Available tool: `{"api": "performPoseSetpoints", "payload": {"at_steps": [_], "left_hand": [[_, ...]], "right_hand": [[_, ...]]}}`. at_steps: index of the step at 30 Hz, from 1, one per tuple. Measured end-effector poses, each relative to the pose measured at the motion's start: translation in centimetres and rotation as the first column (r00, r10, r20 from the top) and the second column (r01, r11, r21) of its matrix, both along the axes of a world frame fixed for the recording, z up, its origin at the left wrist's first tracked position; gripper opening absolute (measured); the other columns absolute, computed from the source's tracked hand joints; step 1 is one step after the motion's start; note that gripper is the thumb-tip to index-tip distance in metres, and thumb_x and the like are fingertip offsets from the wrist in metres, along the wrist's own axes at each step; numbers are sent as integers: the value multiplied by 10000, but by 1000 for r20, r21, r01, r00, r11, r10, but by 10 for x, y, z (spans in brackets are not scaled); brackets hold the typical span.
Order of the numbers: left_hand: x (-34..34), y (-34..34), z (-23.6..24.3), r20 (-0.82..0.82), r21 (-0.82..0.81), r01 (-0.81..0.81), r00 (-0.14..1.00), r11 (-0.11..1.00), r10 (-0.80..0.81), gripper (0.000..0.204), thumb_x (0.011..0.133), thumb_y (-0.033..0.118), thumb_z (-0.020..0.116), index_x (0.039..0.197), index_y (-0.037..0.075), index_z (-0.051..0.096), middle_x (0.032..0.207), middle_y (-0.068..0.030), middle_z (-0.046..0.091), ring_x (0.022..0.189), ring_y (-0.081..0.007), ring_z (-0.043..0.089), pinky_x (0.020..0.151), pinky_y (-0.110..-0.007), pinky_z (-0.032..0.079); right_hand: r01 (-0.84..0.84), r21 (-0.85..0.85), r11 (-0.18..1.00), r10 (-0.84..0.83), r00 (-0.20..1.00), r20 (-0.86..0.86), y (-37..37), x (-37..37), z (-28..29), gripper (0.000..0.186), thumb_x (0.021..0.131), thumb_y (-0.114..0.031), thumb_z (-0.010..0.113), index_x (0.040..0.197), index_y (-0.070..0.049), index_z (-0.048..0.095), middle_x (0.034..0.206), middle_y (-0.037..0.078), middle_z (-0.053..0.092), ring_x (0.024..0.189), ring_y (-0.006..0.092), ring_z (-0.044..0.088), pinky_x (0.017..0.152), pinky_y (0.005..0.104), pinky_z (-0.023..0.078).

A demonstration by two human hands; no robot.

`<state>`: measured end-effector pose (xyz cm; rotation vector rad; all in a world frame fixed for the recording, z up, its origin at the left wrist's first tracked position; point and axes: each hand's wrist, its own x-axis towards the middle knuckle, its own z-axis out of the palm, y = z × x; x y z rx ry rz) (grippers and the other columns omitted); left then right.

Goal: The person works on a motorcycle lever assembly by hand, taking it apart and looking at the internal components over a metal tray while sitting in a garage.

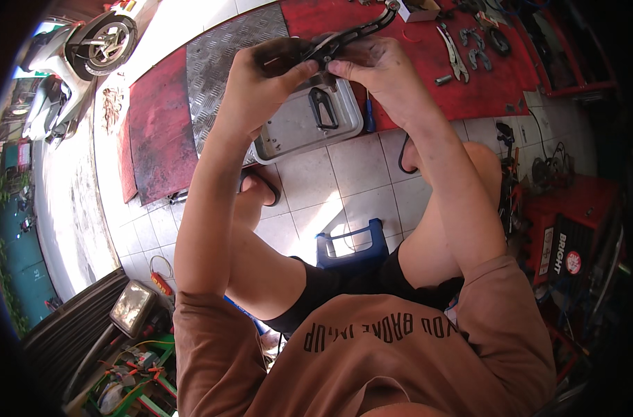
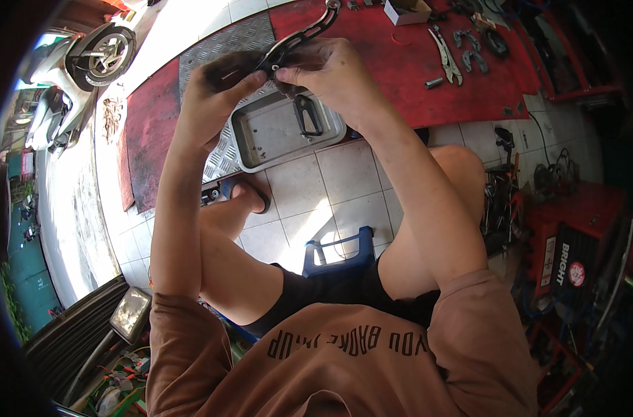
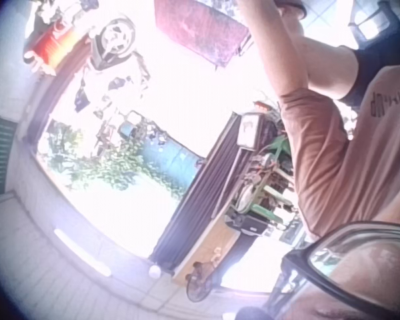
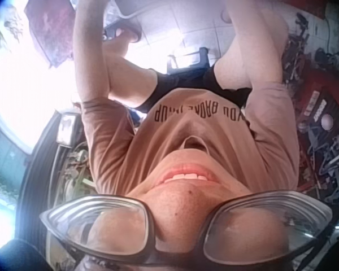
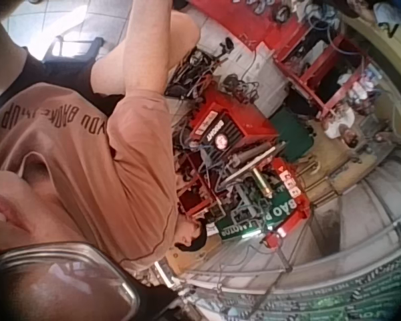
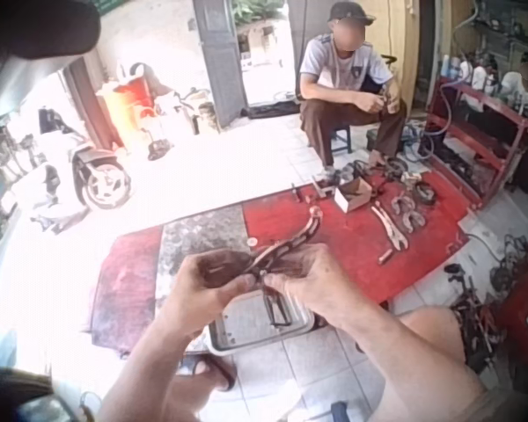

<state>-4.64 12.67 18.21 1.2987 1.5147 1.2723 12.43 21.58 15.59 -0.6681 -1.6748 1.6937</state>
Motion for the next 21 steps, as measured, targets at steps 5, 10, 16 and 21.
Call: {"api": "performPoseSetpoints", "payload": {"at_steps": [5,10,16,21], "left_hand": [[8,1,-4,350,-75,-46,934,996,70,384,842,66,695,1178,-76,574,1072,-124,651,1008,-169,592,903,-272,449],[13,3,-11,465,-63,-71,881,996,92,403,838,63,702,1193,-71,566,1079,-135,652,1013,-168,594,894,-268,454],[21,1,-3,278,-62,-86,955,994,100,406,827,75,716,1194,-40,585,1071,-142,662,979,-162,609,878,-271,461],[28,2,-11,390,-84,-148,905,985,169,393,835,53,688,1201,-40,583,1056,-133,662,970,-162,613,867,-268,464]], "right_hand": [[77,-53,996,-80,995,-62,-4,-2,5,203,815,-12,692,1016,7,673,954,75,697,845,126,650,773,259,528],[134,-41,990,-138,979,-148,-5,-8,-4,183,827,-8,680,1008,15,669,944,85,696,839,121,646,763,250,528],[169,-92,981,-176,981,-82,0,-6,-9,190,837,-13,673,1021,37,672,917,90,698,829,116,643,746,250,526],[200,-102,974,-207,977,-57,1,-9,-12,193,839,0,663,1028,37,671,910,86,692,839,114,637,747,252,527]]}}
